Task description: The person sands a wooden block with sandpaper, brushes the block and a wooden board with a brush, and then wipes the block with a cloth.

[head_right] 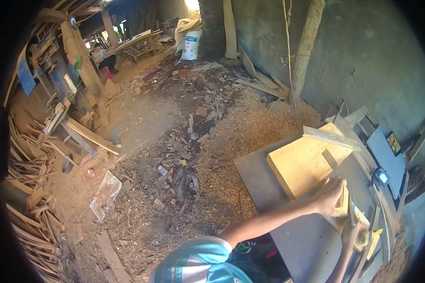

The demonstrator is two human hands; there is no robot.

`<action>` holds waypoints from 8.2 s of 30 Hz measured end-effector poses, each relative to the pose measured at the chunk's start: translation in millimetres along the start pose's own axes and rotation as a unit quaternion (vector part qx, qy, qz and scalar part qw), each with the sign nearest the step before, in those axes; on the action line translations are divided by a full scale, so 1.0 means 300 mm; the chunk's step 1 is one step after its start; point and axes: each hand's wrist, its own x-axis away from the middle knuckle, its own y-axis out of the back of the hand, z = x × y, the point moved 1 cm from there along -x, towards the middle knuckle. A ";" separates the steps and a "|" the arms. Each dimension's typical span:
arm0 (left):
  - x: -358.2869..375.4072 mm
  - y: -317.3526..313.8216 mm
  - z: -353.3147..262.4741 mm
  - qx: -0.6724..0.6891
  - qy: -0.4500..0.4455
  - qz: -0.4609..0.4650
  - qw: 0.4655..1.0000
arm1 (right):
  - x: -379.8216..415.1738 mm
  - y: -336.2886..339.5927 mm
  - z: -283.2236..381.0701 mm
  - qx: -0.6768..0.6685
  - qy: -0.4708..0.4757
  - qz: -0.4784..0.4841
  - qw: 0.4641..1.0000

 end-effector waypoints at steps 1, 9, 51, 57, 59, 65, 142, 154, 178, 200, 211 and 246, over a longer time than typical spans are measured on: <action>0.004 -0.026 0.005 -0.018 0.005 0.013 1.000 | 0.023 -0.022 -0.039 0.013 0.084 -0.071 0.994; -0.024 -0.031 -0.015 0.091 -0.032 0.048 0.994 | 0.023 -0.101 -0.127 -0.170 0.092 0.003 0.981; 0.006 -0.134 -0.021 0.195 -0.093 0.026 0.976 | -0.004 0.213 0.222 -0.107 0.121 -0.138 0.977; 0.031 -0.138 0.010 0.088 0.022 0.110 0.990 | 0.050 -0.004 0.315 0.093 0.235 -0.105 0.962; 0.043 -0.164 0.030 0.212 -0.071 0.029 0.974 | 0.072 0.009 0.330 0.057 0.261 -0.076 0.961; 0.054 -0.153 0.033 0.089 -0.035 0.059 0.994 | 0.026 0.024 0.292 0.090 0.183 -0.150 0.967; -0.070 0.006 0.066 0.415 0.072 0.161 0.893 | 0.012 0.225 0.432 -0.266 0.143 -0.207 0.931; -0.081 -0.016 0.078 0.342 0.049 0.185 0.920 | 0.009 0.265 0.486 -0.317 0.118 -0.125 0.933; -0.050 -0.054 -0.038 0.084 -0.112 0.227 0.964 | 0.063 0.441 0.545 -0.125 0.244 0.104 0.956; -0.019 -0.051 -0.065 0.089 -0.071 0.242 0.964 | -0.012 0.392 0.377 -0.120 0.134 -0.023 0.983; -0.038 -0.070 -0.006 0.236 -0.065 0.197 0.949 | -0.028 0.420 0.372 -0.155 0.149 -0.049 0.975; -0.056 -0.056 -0.017 0.214 -0.081 0.208 0.951 | 0.027 0.455 0.405 -0.229 0.149 0.039 0.961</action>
